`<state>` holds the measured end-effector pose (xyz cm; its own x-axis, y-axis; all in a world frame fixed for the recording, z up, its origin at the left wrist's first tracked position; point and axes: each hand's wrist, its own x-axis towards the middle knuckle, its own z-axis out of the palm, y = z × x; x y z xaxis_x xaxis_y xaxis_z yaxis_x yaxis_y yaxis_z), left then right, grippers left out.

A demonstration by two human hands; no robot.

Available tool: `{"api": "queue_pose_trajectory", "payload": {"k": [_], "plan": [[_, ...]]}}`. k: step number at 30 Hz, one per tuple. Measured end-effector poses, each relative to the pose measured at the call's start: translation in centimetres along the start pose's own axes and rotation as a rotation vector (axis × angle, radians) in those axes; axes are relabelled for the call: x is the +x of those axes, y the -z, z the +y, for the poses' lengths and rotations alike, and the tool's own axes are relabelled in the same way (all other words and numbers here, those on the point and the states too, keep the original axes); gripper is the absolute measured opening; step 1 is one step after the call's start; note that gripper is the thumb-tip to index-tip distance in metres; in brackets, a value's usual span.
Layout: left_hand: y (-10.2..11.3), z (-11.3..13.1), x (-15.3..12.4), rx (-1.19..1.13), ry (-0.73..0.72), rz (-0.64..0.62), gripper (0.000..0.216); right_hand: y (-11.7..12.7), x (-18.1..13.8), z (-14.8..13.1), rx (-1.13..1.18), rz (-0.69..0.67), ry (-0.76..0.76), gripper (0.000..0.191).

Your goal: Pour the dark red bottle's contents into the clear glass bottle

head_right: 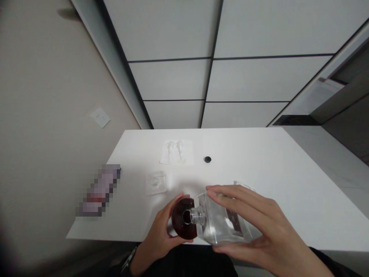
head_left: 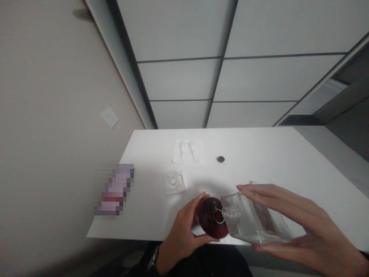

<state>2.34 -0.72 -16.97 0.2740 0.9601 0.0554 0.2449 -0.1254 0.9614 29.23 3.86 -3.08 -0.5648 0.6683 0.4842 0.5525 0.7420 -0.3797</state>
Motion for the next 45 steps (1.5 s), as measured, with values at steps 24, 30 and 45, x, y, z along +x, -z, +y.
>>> {"api": "queue_pose_trajectory", "payload": {"k": [24,30,45], "plan": [[0.1,-0.1,-0.1,-0.068,-0.042,-0.01,0.094,0.7,-0.2,-0.1,-0.049,-0.099,0.013,0.056],[0.0,0.0,0.1,-0.082,-0.057,-0.007,0.093,0.6,-0.4,0.1,-0.031,-0.099,0.011,0.058],[0.1,0.3,0.0,-0.085,-0.028,-0.006,0.094,0.9,-0.9,0.2,-0.04,-0.089,-0.002,0.066]]}}
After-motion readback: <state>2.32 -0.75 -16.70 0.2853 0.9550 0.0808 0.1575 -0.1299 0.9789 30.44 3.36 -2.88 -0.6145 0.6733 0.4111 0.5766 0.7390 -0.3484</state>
